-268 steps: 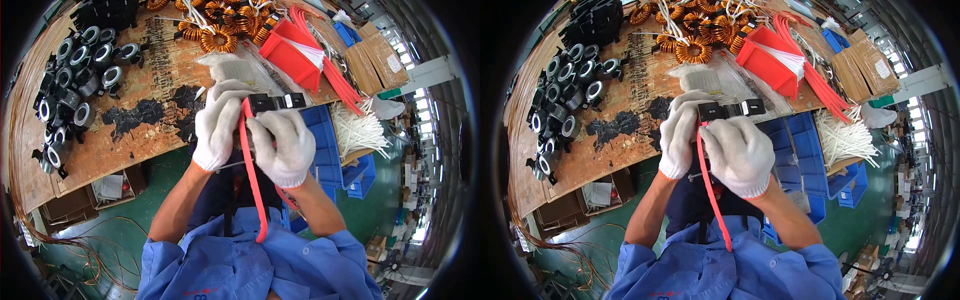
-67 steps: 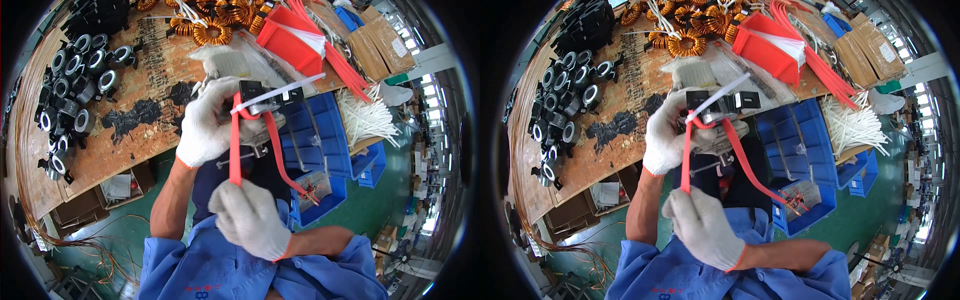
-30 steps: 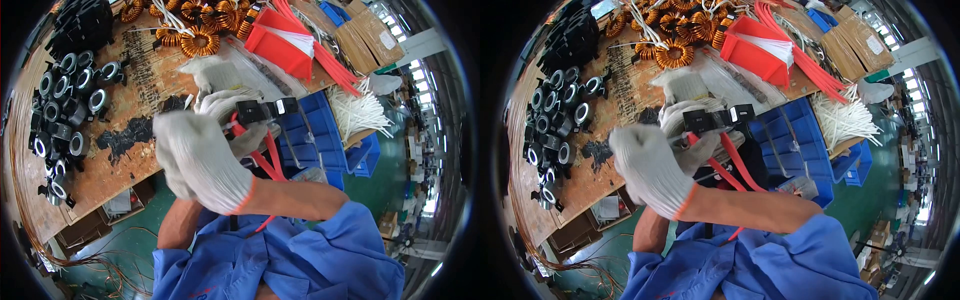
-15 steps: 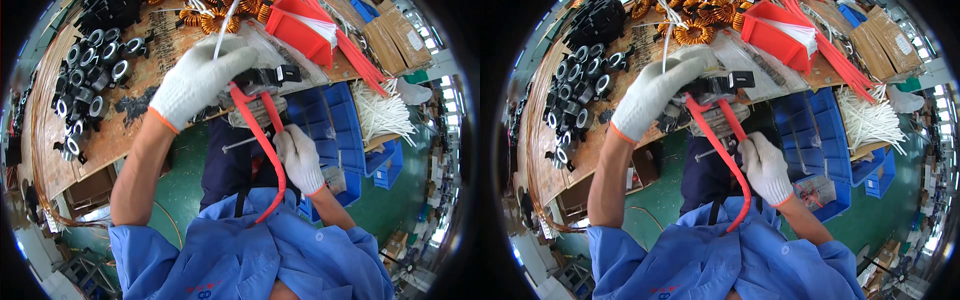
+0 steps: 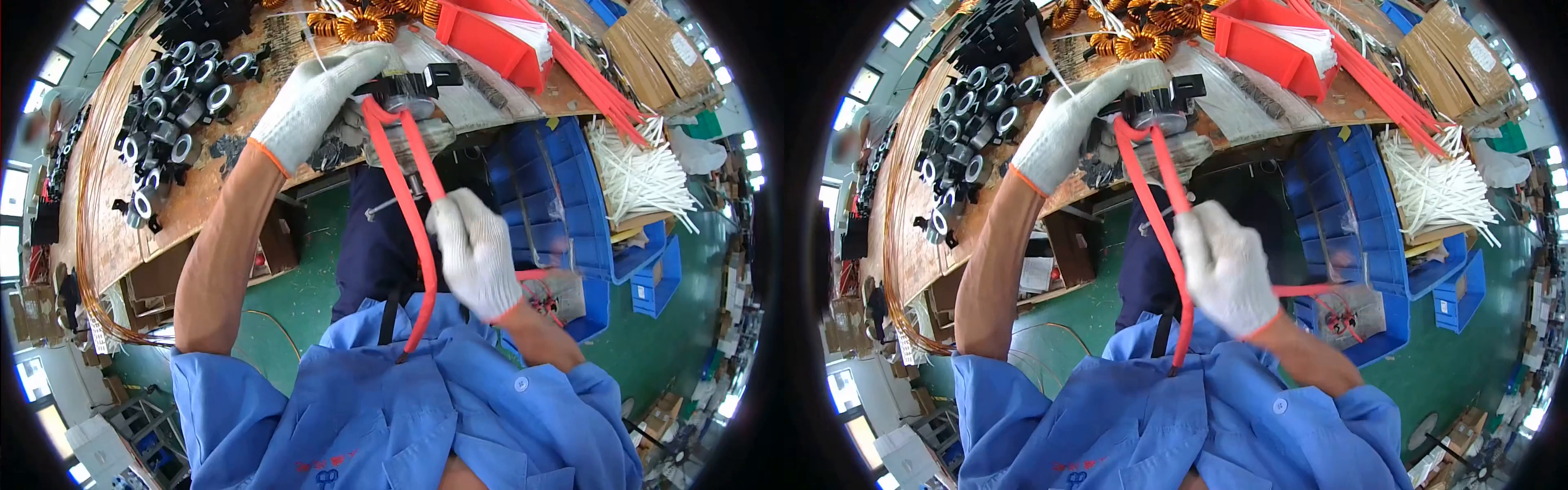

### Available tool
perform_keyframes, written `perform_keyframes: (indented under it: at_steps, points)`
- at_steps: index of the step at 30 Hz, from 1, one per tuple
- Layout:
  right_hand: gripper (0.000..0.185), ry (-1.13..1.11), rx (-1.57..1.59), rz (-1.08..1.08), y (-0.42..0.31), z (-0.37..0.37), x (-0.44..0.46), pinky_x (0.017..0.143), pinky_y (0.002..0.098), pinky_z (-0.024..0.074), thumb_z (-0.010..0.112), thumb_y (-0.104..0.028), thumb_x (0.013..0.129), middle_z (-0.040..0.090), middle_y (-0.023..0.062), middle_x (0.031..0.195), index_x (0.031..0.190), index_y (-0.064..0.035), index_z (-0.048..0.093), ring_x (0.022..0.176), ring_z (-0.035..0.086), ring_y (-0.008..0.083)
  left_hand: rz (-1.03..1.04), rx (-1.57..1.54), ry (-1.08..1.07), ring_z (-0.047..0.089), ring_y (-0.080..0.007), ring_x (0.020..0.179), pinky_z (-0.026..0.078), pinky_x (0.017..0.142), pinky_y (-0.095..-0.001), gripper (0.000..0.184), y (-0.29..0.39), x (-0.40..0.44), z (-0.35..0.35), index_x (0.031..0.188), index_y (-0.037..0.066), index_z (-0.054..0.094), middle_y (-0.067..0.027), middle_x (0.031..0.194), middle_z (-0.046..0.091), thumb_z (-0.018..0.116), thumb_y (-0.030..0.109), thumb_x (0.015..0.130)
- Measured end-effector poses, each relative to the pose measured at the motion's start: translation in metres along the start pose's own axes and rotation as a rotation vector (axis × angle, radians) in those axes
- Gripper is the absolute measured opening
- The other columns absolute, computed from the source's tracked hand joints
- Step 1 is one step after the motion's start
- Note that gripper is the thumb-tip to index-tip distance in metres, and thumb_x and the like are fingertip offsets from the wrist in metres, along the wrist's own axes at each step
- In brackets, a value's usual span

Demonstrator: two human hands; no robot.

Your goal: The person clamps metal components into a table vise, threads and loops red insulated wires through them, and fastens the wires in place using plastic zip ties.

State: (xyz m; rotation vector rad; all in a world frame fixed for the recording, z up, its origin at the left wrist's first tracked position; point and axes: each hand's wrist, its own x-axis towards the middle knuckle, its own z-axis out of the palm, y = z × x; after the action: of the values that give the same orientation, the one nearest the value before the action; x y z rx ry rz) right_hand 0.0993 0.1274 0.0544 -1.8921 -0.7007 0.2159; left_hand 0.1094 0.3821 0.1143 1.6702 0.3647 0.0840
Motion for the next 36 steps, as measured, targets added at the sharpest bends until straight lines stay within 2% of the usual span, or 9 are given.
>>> perform_keyframes:
  at_steps: [4, 8, 11, 18, 21, 24, 30, 33, 36]
  points:
    - [0.018, 0.021, 0.067, 0.04, 0.001, 0.006, -0.023, 0.058, 0.044, 0.0521, 0.061, -0.011, 0.111, 0.067, 0.0174, 0.074, 0.096, -0.0009, 0.063, 0.068, 0.072, 0.0427, 0.035, -0.027, 0.179, 0.072, -0.0114, 0.078, 0.059, 0.064, -0.0263, 0.076, -0.024, -0.025, 0.017, 0.14, 0.0, 0.066, -0.0068, 0.105, 0.075, 0.079, 0.06, 0.095]
    - [0.018, 0.07, -0.178, -0.007, 0.035, 0.014, -0.015, 0.058, 0.0494, 0.0518, 0.064, -0.015, 0.11, 0.066, 0.0233, 0.073, 0.096, -0.004, 0.064, 0.069, 0.071, 0.0453, 0.193, 0.359, 0.341, 0.07, -0.0162, 0.084, 0.06, 0.083, -0.0348, 0.058, -0.054, -0.052, 0.034, 0.127, -0.002, 0.064, -0.0092, 0.098, 0.073, 0.087, 0.034, 0.088]
    - [0.017, 0.092, -0.246, -0.051, 0.036, -0.002, -0.005, 0.054, 0.05, 0.0506, 0.067, -0.016, 0.109, 0.065, 0.0213, 0.068, 0.095, -0.0058, 0.065, 0.065, 0.071, 0.0433, 0.236, 0.347, 0.154, 0.065, -0.0083, 0.088, 0.056, 0.081, -0.0289, 0.04, -0.055, -0.054, 0.011, 0.132, -0.001, 0.066, -0.0045, 0.099, 0.072, 0.076, 0.011, 0.094]
    - [0.017, 0.075, -0.333, -0.226, 0.01, -0.001, -0.018, 0.052, 0.0486, 0.0514, 0.069, -0.016, 0.108, 0.063, 0.0175, 0.065, 0.094, -0.008, 0.063, 0.059, 0.069, 0.04, 0.222, 0.445, 0.078, 0.069, -0.0159, 0.095, 0.058, 0.093, -0.0347, 0.067, -0.053, -0.051, 0.001, 0.152, 0.002, 0.061, -0.0101, 0.112, 0.076, 0.085, 0.02, 0.093]
    - [0.018, 0.094, -0.297, -0.162, 0.027, 0.022, -0.025, 0.053, 0.0488, 0.0503, 0.068, -0.017, 0.109, 0.065, 0.018, 0.068, 0.094, -0.0067, 0.064, 0.061, 0.07, 0.0409, 0.625, 0.518, 0.435, 0.072, -0.0202, 0.117, 0.056, 0.104, -0.0378, 0.082, -0.04, -0.03, 0.009, 0.155, 0.002, 0.057, -0.0145, 0.128, 0.076, 0.093, 0.022, 0.084]
    - [0.02, 0.056, -0.029, 0.04, 0.026, 0.012, -0.021, 0.055, 0.047, 0.0501, 0.065, -0.017, 0.11, 0.066, 0.0179, 0.069, 0.094, -0.0049, 0.064, 0.063, 0.071, 0.0396, 0.549, 0.509, 0.14, 0.071, -0.0195, 0.121, 0.055, 0.105, -0.0368, 0.076, -0.025, -0.005, 0.012, 0.151, 0.001, 0.06, -0.0151, 0.13, 0.076, 0.092, 0.019, 0.084]
    - [0.021, -0.006, -0.034, 0.052, 0.029, -0.006, -0.012, 0.058, 0.0409, 0.0513, 0.063, -0.016, 0.111, 0.069, 0.0175, 0.077, 0.097, -0.0015, 0.065, 0.066, 0.072, 0.0368, 0.453, 0.37, 0.144, 0.07, -0.0133, 0.112, 0.055, 0.101, -0.0322, 0.056, -0.033, -0.007, 0.019, 0.137, 0.005, 0.07, -0.0074, 0.123, 0.077, 0.092, 0.017, 0.087]
    - [0.021, -0.021, 0.007, 0.037, 0.032, -0.009, -0.011, 0.057, 0.0382, 0.0489, 0.063, -0.015, 0.111, 0.067, 0.0139, 0.075, 0.095, -0.0014, 0.066, 0.061, 0.069, 0.0293, 0.42, 0.401, 0.147, 0.07, -0.0127, 0.109, 0.055, 0.1, -0.0324, 0.056, -0.03, -0.008, 0.018, 0.137, 0.005, 0.07, -0.0069, 0.12, 0.078, 0.092, 0.016, 0.087]
    - [0.03, -0.135, 0.415, 0.394, -0.015, -0.022, -0.022, 0.055, 0.0302, 0.0417, 0.058, -0.018, 0.115, 0.059, 0.0029, 0.07, 0.09, -0.0013, 0.066, 0.058, 0.051, 0.0074, 0.627, 0.46, 0.15, 0.077, -0.023, 0.109, 0.058, 0.099, -0.0367, 0.062, -0.041, -0.001, 0.011, 0.139, 0.008, 0.067, -0.0149, 0.117, 0.079, 0.093, 0.023, 0.084]
